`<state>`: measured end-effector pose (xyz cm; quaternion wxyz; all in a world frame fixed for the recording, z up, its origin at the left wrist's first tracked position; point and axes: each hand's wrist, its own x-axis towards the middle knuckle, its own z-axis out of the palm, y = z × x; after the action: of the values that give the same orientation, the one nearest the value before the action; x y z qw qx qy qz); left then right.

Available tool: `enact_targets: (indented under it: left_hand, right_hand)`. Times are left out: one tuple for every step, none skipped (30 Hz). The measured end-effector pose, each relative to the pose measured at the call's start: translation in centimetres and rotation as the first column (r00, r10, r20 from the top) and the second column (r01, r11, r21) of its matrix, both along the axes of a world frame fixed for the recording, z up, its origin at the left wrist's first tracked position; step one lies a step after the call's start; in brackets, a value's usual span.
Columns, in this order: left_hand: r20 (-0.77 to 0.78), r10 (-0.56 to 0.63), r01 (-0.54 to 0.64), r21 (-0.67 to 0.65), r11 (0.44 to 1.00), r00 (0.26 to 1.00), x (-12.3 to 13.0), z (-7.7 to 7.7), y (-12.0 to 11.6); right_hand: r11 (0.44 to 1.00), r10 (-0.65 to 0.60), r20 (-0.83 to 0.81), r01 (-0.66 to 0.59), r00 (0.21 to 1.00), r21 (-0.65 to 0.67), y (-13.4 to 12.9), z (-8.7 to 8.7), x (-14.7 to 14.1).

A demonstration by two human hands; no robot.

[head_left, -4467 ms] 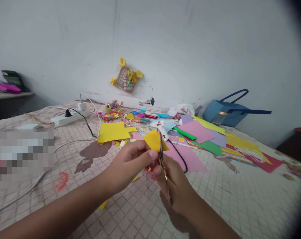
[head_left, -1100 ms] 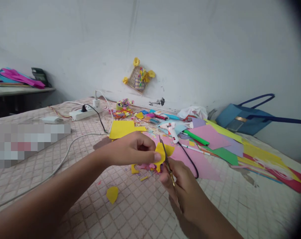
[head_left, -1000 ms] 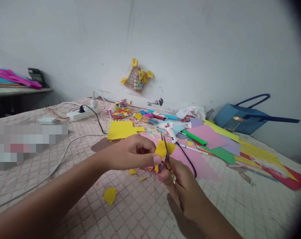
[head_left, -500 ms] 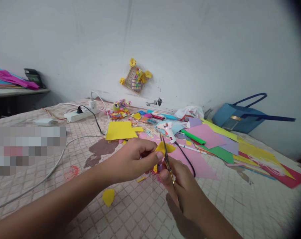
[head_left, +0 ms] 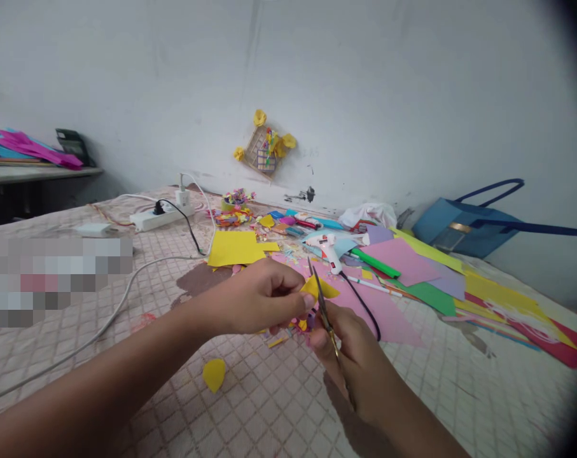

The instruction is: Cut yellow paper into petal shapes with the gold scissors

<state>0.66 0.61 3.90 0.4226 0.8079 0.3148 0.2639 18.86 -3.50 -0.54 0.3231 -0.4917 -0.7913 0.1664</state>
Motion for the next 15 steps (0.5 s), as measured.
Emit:
enact_targets:
  left_hand:
    - [-0.008, -0.008, 0.008, -0.002, 1.0, 1.0, -0.08, -0.03, 0.06]
    - [-0.013, -0.014, 0.014, -0.008, 1.0, 1.0, -0.15, -0.05, 0.12]
    - [-0.017, -0.017, 0.017, -0.015, 1.0, 1.0, -0.21, -0.04, 0.17]
    - [-0.022, -0.019, 0.019, -0.024, 1.0, 1.0, -0.26, -0.02, 0.21]
    - [-0.025, -0.021, 0.02, -0.03, 0.999, 0.999, -0.29, 0.03, 0.23]
    - [-0.027, -0.024, 0.023, -0.032, 0.999, 0.999, -0.32, 0.08, 0.25]
    - [-0.027, -0.027, 0.026, -0.03, 0.999, 0.999, -0.34, 0.15, 0.25]
    - [-0.028, -0.032, 0.031, -0.025, 0.999, 0.999, -0.36, 0.22, 0.24]
    - [-0.03, -0.038, 0.038, -0.018, 0.999, 0.999, -0.38, 0.29, 0.23]
    - [-0.036, -0.044, 0.044, -0.011, 0.999, 0.998, -0.4, 0.36, 0.21]
    - [-0.045, -0.046, 0.046, -0.004, 0.999, 0.998, -0.42, 0.42, 0.19]
    - [-0.056, -0.047, 0.047, 0.004, 0.999, 0.997, -0.46, 0.49, 0.17]
    - [-0.069, -0.045, 0.046, 0.017, 0.999, 0.997, -0.5, 0.56, 0.16]
    - [-0.081, -0.041, 0.044, 0.035, 0.998, 0.996, -0.54, 0.64, 0.15]
    - [-0.089, -0.038, 0.043, 0.056, 0.997, 0.995, -0.59, 0.72, 0.14]
  right_hand:
    - [1.0, 0.006, 0.003, -0.006, 1.0, -0.001, -0.02, 0.04, -0.04]
    - [1.0, 0.011, 0.008, -0.011, 1.0, -0.005, -0.02, 0.08, -0.06]
    - [1.0, 0.015, 0.016, -0.015, 1.0, -0.01, 0.0, 0.1, -0.08]
    - [1.0, 0.017, 0.024, -0.017, 1.0, -0.016, 0.02, 0.11, -0.08]
    - [1.0, 0.015, 0.034, -0.015, 0.999, -0.024, 0.05, 0.12, -0.08]
    - [0.999, 0.011, 0.046, -0.01, 0.999, -0.031, 0.07, 0.11, -0.08]
    - [0.999, 0.004, 0.058, -0.002, 0.998, -0.037, 0.09, 0.1, -0.08]
    - [0.999, -0.005, 0.07, 0.008, 0.998, -0.044, 0.09, 0.08, -0.08]
    - [0.998, -0.016, 0.081, 0.02, 0.997, -0.052, 0.09, 0.06, -0.07]
    - [0.998, -0.024, 0.09, 0.029, 0.996, -0.059, 0.07, 0.04, -0.06]
    - [0.997, -0.028, 0.097, 0.034, 0.995, -0.066, 0.06, 0.02, -0.06]
    - [0.997, -0.031, 0.102, 0.038, 0.994, -0.072, 0.04, 0.02, -0.05]
    - [0.996, -0.033, 0.106, 0.041, 0.994, -0.077, 0.02, 0.02, -0.04]
    - [0.996, -0.031, 0.108, 0.04, 0.994, -0.083, 0.02, 0.03, -0.04]
    - [0.996, -0.027, 0.11, 0.037, 0.994, -0.087, 0.02, 0.04, -0.04]
